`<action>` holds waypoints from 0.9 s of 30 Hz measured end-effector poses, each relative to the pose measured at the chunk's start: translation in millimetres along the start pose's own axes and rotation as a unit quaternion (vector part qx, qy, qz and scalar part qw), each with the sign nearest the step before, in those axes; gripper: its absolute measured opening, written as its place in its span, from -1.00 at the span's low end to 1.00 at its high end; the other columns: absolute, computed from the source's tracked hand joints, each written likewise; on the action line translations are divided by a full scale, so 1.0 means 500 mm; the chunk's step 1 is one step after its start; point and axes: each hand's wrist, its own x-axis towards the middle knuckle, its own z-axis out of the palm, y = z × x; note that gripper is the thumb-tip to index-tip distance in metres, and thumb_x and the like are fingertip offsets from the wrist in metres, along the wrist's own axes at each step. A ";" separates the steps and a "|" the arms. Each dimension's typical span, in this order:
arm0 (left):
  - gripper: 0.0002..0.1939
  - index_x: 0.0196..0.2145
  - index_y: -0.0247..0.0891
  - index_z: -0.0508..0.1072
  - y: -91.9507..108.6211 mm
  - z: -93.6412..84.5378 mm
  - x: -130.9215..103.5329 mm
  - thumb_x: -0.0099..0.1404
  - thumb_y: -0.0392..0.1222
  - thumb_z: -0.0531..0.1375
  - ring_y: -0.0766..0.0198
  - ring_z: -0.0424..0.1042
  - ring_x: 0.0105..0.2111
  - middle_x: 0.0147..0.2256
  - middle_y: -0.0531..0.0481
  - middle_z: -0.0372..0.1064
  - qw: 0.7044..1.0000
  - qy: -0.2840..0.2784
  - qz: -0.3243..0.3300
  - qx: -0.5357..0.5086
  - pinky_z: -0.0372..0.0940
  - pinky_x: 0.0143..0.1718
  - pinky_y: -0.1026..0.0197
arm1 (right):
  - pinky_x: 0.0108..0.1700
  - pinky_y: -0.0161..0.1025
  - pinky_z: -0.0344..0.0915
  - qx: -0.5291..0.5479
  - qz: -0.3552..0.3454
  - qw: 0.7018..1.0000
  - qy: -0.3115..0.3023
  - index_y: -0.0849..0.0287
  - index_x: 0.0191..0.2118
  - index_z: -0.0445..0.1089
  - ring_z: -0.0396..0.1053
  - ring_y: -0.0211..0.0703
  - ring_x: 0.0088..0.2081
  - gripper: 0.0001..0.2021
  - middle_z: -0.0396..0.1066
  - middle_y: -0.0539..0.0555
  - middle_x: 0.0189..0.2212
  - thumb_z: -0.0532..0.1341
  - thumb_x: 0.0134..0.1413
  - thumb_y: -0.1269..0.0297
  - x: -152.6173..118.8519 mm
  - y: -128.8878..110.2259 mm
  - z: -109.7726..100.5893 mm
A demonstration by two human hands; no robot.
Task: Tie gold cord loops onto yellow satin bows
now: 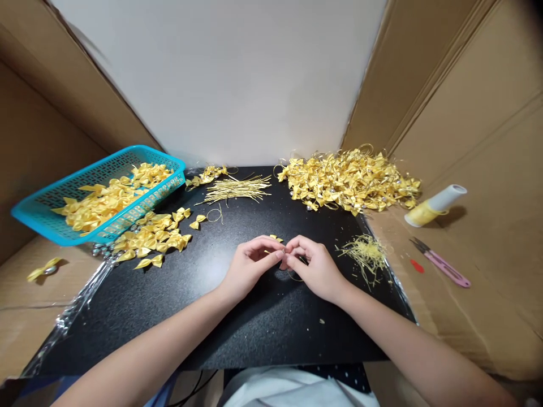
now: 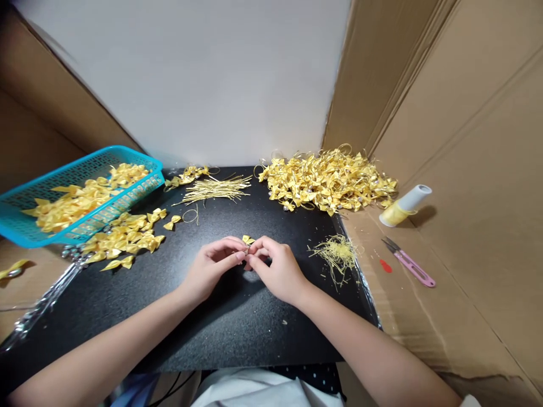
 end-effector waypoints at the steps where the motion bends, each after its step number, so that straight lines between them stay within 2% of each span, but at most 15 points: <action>1: -0.88 -0.44 -0.21 0.61 0.000 0.000 0.001 0.07 -0.13 0.39 0.28 0.41 -0.36 -0.35 -0.03 0.44 1.000 -0.007 -0.002 0.003 0.33 -0.32 0.25 | -0.31 -0.27 0.40 0.021 0.012 1.000 -0.005 0.12 -0.33 0.27 0.49 -0.24 -0.43 -0.90 0.49 -0.04 -0.50 0.22 0.10 0.28 0.001 0.004 0.001; 6: -0.88 -0.46 -0.21 0.60 -0.004 -0.001 0.000 0.12 -0.12 0.36 0.24 0.40 -0.30 -0.35 -0.05 0.41 0.998 -0.021 0.032 0.048 0.31 -0.24 0.21 | -0.22 -0.24 0.44 0.083 0.017 0.996 -0.033 0.12 -0.17 0.27 0.50 -0.24 -0.36 -0.69 0.53 -0.01 -0.37 0.34 -0.04 0.25 0.005 0.014 0.001; 11: -0.89 -0.47 -0.19 0.61 -0.003 -0.002 -0.001 0.11 -0.12 0.36 0.28 0.34 -0.32 -0.33 -0.03 0.33 0.996 0.009 0.043 0.077 0.26 -0.28 0.25 | -0.14 -0.19 0.45 0.073 -0.001 0.997 0.004 0.14 -0.32 0.41 0.52 -0.18 -0.29 -0.75 0.53 0.03 -0.37 0.39 -0.10 0.17 0.011 0.015 -0.002; 16: -0.91 -0.46 -0.17 0.62 -0.001 -0.003 -0.001 0.08 -0.12 0.38 0.29 0.31 -0.31 -0.30 -0.02 0.28 0.999 -0.008 0.025 0.047 0.25 -0.29 0.25 | -0.13 -0.18 0.44 0.075 -0.015 0.997 -0.019 0.15 -0.31 0.47 0.52 -0.15 -0.28 -0.74 0.54 0.03 -0.36 0.43 -0.16 0.18 0.011 0.013 -0.003; 19: -0.92 -0.49 -0.16 0.62 0.003 -0.002 -0.001 0.08 -0.14 0.39 0.29 0.30 -0.28 -0.30 -0.01 0.27 1.000 -0.017 0.008 0.020 0.24 -0.24 0.24 | -0.15 -0.18 0.42 0.064 -0.024 0.998 -0.017 0.15 -0.33 0.49 0.51 -0.15 -0.30 -0.78 0.55 0.03 -0.37 0.42 -0.14 0.20 0.010 0.011 -0.004; 22: -0.92 -0.50 -0.16 0.62 0.006 0.000 0.000 0.05 -0.14 0.40 0.28 0.29 -0.24 -0.29 0.00 0.26 1.000 -0.024 -0.013 -0.007 0.23 -0.17 0.22 | -0.16 -0.19 0.41 0.078 -0.026 0.997 -0.011 0.14 -0.36 0.51 0.51 -0.16 -0.31 -0.78 0.55 0.00 -0.39 0.46 -0.21 0.24 0.010 0.010 -0.004; 24: -0.91 -0.51 -0.17 0.61 0.007 0.000 0.001 0.02 -0.14 0.42 0.28 0.28 -0.22 -0.29 0.01 0.26 0.998 -0.030 -0.037 -0.030 0.21 -0.14 0.23 | -0.17 -0.22 0.42 0.126 -0.002 0.992 -0.011 0.13 -0.39 0.51 0.51 -0.20 -0.35 -0.75 0.55 -0.04 -0.43 0.49 -0.29 0.27 0.012 0.009 -0.003; 27: -0.85 -0.53 -0.19 0.59 0.005 0.000 0.002 -0.01 -0.11 0.43 0.29 0.27 -0.24 -0.32 0.03 0.28 0.992 -0.051 -0.089 -0.076 0.18 -0.19 0.25 | -0.23 -0.27 0.43 0.230 0.076 0.970 -0.035 0.14 -0.46 0.48 0.49 -0.28 -0.43 -0.73 0.52 -0.10 -0.51 0.51 -0.40 0.31 0.016 0.011 -0.001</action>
